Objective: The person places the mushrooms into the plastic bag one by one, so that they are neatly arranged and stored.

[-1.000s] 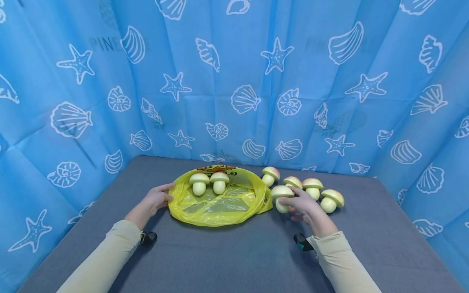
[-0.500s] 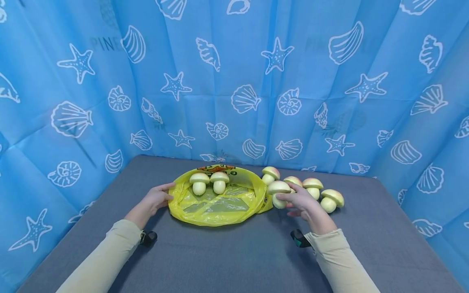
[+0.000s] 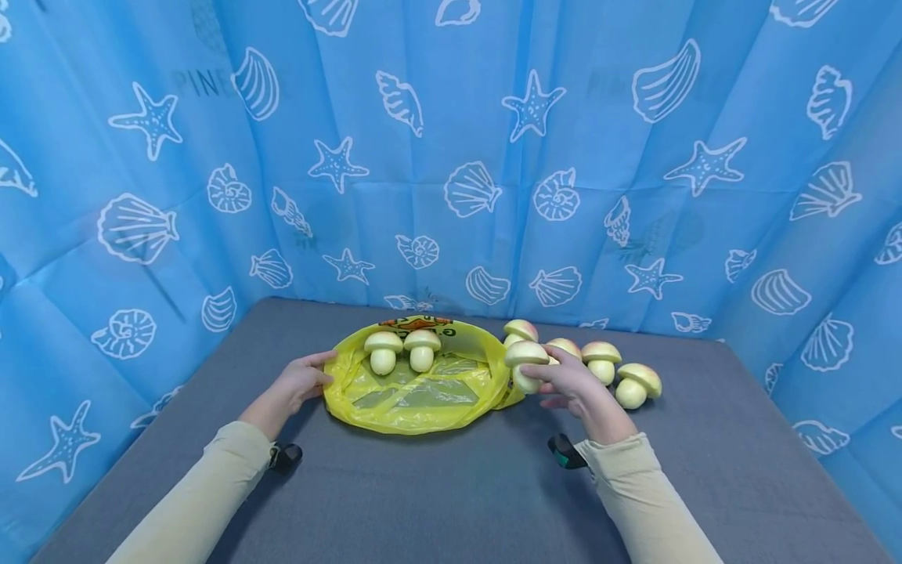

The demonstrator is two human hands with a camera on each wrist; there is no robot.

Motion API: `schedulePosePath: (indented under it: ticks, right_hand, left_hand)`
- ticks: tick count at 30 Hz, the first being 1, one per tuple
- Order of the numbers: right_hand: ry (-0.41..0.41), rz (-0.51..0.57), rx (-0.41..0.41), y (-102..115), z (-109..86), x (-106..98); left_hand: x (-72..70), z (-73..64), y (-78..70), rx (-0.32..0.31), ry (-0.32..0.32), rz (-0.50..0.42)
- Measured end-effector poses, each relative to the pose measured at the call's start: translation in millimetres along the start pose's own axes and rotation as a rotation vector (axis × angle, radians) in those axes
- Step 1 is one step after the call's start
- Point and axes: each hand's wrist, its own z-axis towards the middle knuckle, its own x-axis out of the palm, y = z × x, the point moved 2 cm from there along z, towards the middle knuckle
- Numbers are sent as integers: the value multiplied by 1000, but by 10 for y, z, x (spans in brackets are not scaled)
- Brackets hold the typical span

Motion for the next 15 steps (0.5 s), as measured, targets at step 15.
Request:
schedulePosePath:
  ticks: [15]
  right_hand:
    - [52,104,-36,86,72,208]
  left_hand:
    - [-5,2,13,-6,-8,-1]
